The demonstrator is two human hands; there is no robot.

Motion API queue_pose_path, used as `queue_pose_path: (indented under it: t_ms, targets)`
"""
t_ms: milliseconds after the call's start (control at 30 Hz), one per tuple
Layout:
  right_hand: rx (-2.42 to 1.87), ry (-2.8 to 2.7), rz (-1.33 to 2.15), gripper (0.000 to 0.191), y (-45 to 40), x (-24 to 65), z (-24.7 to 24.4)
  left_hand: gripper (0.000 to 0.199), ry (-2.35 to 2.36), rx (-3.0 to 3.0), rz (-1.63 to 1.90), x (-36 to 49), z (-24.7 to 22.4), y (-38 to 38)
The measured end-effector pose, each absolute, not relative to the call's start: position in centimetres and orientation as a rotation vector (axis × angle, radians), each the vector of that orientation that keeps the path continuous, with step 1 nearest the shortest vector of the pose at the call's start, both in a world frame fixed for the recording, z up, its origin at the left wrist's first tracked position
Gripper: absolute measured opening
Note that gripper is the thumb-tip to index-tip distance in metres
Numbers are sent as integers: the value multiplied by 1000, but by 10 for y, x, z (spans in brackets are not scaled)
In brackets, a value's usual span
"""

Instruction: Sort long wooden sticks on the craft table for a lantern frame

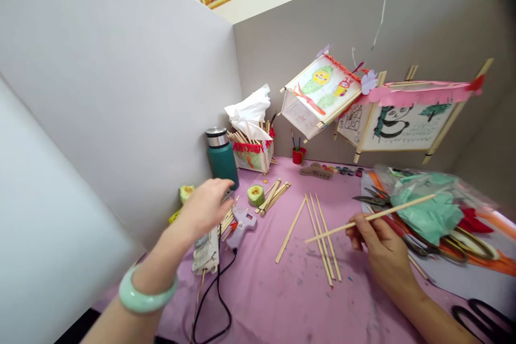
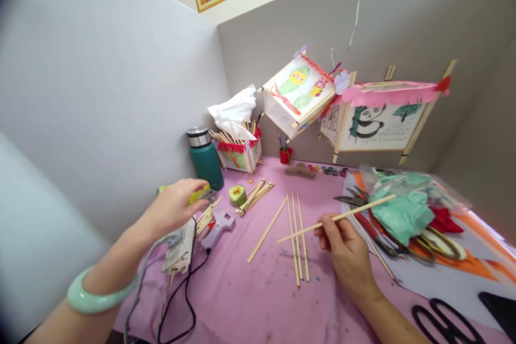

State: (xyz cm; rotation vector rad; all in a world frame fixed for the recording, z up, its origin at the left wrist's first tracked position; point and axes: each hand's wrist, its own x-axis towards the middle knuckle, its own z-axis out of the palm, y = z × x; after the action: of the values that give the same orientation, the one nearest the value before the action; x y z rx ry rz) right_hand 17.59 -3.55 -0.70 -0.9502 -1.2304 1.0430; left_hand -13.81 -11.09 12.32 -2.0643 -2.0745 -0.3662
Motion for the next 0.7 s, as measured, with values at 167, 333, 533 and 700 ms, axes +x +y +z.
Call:
queue_pose_path:
  t_ms: [167, 333, 533, 700]
  targets:
    - [-866, -1210, 1079, 30, -39, 173, -3, 28, -2002, -2486, -729, -56, 73, -102]
    - [-864, -1135, 1129, 28, -38, 170, -1, 31, -1950, -2744, -876, -4, 41, -78]
    - [-823, -1010, 1187, 31, -25, 178, -3, 25, -2079, -2719, -1076, 5, 31, -58]
    - [-809, -907, 1160, 31, -14, 187, -4, 26, -2347, -2488, -1614, -7, 12, -48]
